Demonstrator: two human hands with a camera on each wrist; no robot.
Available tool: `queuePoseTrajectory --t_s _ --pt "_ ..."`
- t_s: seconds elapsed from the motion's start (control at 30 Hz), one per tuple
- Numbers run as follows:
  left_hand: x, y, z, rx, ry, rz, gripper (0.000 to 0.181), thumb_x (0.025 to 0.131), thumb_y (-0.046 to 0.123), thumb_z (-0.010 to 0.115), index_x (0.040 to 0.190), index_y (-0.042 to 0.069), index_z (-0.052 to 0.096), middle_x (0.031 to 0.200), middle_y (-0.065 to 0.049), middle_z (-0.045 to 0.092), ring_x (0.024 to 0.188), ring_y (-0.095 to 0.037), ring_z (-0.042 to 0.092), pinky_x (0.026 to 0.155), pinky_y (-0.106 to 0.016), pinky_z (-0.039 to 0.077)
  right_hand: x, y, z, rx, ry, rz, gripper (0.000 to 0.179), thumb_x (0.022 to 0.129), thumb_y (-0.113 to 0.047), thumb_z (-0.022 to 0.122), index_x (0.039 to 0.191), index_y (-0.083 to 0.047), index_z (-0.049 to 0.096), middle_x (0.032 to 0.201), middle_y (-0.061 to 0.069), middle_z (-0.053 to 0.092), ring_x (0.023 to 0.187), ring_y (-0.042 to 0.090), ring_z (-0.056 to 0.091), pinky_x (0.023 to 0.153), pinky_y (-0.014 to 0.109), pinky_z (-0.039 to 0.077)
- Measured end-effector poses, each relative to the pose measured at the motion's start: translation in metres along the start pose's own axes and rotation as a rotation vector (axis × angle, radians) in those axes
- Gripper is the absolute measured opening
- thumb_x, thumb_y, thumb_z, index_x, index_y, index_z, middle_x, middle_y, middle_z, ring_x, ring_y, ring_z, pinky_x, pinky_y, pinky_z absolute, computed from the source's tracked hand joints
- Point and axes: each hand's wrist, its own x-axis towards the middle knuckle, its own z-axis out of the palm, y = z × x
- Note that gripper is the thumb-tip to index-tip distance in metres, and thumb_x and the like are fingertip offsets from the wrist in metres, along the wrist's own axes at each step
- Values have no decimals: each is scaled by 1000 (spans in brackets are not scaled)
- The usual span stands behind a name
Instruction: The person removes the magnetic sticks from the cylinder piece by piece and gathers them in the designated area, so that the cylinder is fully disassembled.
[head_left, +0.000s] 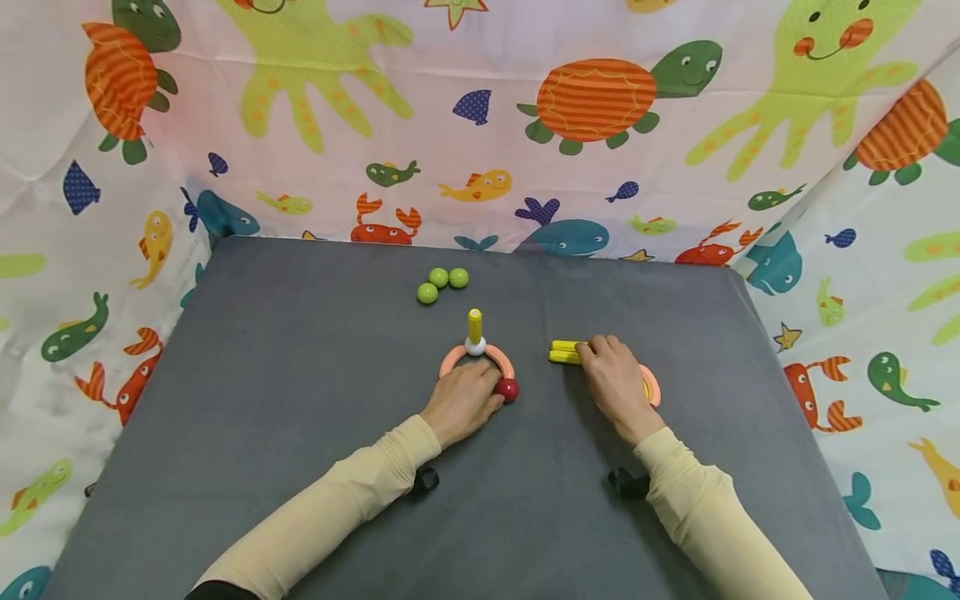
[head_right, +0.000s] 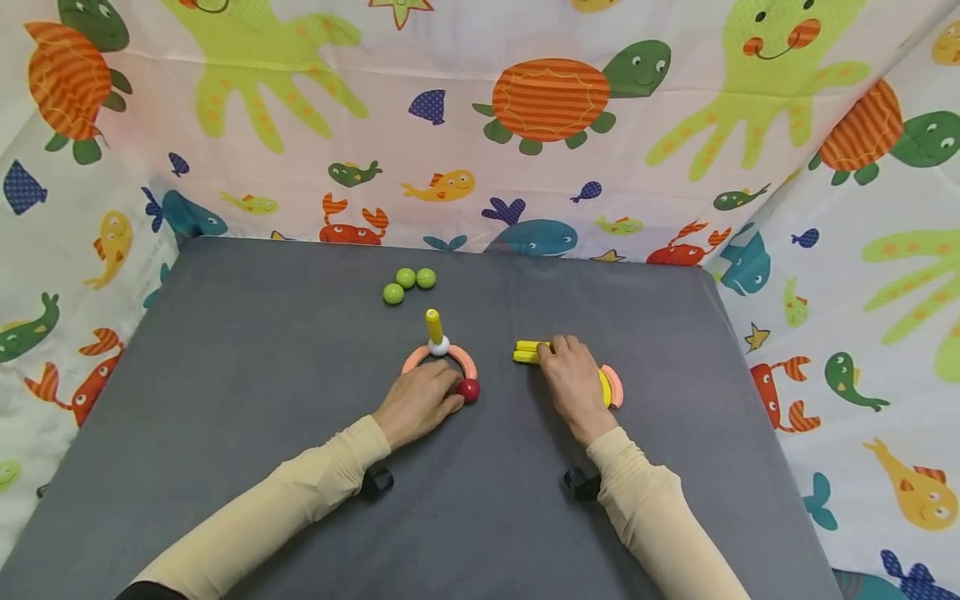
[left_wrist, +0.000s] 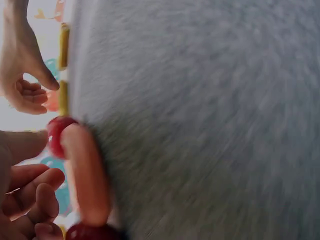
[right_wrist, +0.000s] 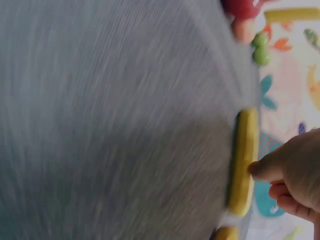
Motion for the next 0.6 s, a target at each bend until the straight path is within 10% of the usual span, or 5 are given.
queuePoseTrajectory --t_s 0.2,0.4,0.6 --pt "4 -33 -25 -95 57 -212 10 93 11 61 93 6 70 82 -6 64 71 -19 60 61 -34 51 8 -45 -15 281 -10 -77 17 84 -6 72 102 -5 70 91 8 62 74 20 60 66 35 53" --pt "28 -72 -20 -362 -244 -347 44 97 7 55 140 7 50 127 -11 60 110 -25 62 93 -42 52 7 -94 -8 382 -85 -228 22 86 -10 74 108 -13 72 101 1 64 80 12 63 69 28 55" --pt "40 -79 -11 -527 -387 -327 43 98 10 57 140 13 50 136 -12 59 124 -26 59 103 -44 48 3 -116 7 360 -96 -312 20 86 -13 75 105 -15 73 96 -2 65 81 9 63 72 25 55"
